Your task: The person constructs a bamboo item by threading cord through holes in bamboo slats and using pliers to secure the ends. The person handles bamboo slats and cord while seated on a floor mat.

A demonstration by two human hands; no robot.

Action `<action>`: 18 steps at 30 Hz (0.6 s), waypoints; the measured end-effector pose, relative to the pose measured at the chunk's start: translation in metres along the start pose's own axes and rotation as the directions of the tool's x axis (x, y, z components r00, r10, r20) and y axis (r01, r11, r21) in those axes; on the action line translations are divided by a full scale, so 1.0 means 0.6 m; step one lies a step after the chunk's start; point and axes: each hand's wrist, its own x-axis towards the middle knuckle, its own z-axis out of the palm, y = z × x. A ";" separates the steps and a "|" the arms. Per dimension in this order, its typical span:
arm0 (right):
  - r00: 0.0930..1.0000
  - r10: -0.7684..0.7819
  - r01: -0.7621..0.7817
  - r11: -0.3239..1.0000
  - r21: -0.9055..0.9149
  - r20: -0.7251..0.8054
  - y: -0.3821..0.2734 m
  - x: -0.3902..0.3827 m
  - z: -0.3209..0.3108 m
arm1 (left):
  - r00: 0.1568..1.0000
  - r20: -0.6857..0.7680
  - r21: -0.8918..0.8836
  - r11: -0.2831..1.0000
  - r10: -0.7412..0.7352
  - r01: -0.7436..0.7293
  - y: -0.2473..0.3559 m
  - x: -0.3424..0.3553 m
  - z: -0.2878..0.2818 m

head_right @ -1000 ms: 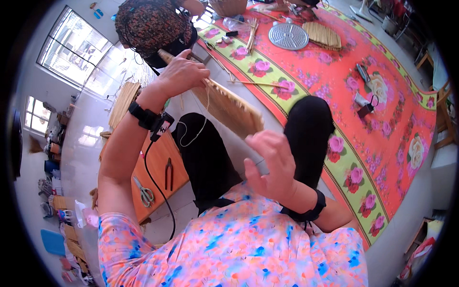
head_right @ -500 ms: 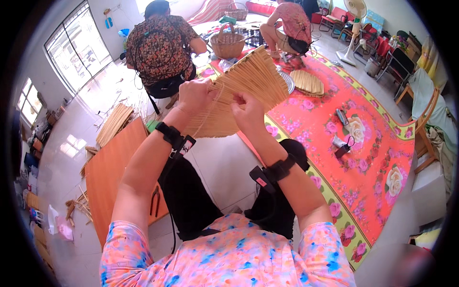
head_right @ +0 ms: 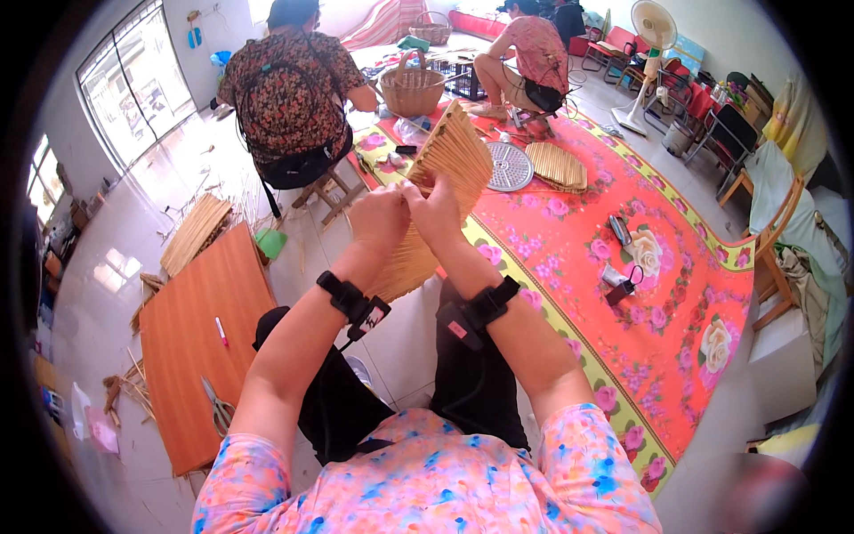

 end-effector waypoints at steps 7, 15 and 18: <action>0.997 0.081 -0.080 0.948 -0.307 -0.009 -0.071 -0.071 -0.048 | 0.990 0.139 -0.120 0.993 0.006 0.011 0.035 -0.125 -0.006; 0.981 -0.160 0.189 0.635 -0.749 0.111 -0.092 -0.146 -0.071 | 0.928 0.349 -0.244 0.969 0.128 -0.041 0.049 -0.224 -0.066; 0.960 -0.229 0.264 0.568 -0.780 0.158 -0.100 -0.140 -0.079 | 0.902 0.393 -0.239 0.967 0.178 -0.087 -0.003 -0.226 -0.137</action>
